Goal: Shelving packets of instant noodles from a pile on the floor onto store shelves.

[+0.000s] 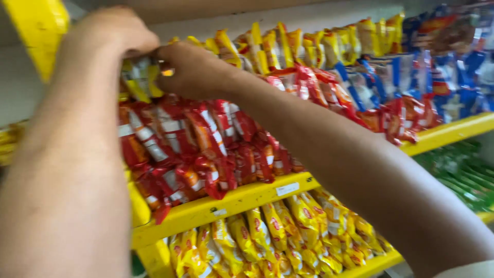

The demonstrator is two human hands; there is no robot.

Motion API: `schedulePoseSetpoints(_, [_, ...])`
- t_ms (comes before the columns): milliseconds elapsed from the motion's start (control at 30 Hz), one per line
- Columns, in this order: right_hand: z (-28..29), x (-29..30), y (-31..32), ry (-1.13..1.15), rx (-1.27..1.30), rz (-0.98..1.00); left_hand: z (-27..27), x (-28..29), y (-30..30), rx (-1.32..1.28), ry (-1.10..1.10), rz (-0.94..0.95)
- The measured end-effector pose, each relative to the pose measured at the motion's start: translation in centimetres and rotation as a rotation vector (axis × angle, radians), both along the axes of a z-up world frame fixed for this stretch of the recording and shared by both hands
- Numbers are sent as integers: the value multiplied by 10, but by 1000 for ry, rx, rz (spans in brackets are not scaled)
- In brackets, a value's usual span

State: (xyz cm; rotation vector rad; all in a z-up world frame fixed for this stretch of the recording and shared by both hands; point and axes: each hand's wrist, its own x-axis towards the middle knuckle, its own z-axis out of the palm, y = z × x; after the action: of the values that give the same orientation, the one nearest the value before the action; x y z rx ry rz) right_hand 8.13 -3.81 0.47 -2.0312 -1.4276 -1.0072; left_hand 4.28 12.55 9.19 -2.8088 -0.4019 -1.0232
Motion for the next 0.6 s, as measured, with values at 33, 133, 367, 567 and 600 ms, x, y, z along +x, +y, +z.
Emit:
schedulePoseSetpoints(33, [-2,4,-1,9,5,-21,1,3,0,5,9,-21])
schedulePoseSetpoints(133, [-5,10,0,-23,48,142,2,4,1,25,49,-12])
schedulePoseSetpoints(367, [10,8,-17,-41,22,148,-3,-11,-6,-44,-93,13])
schedulePoseSetpoints(567, [21,12,-54,-115,-10,385,-7,-1,1,16,-238,-141])
schedulePoseSetpoints(600, [21,14,-59,-123,30,450,-12,-5,-7,18,-311,-175])
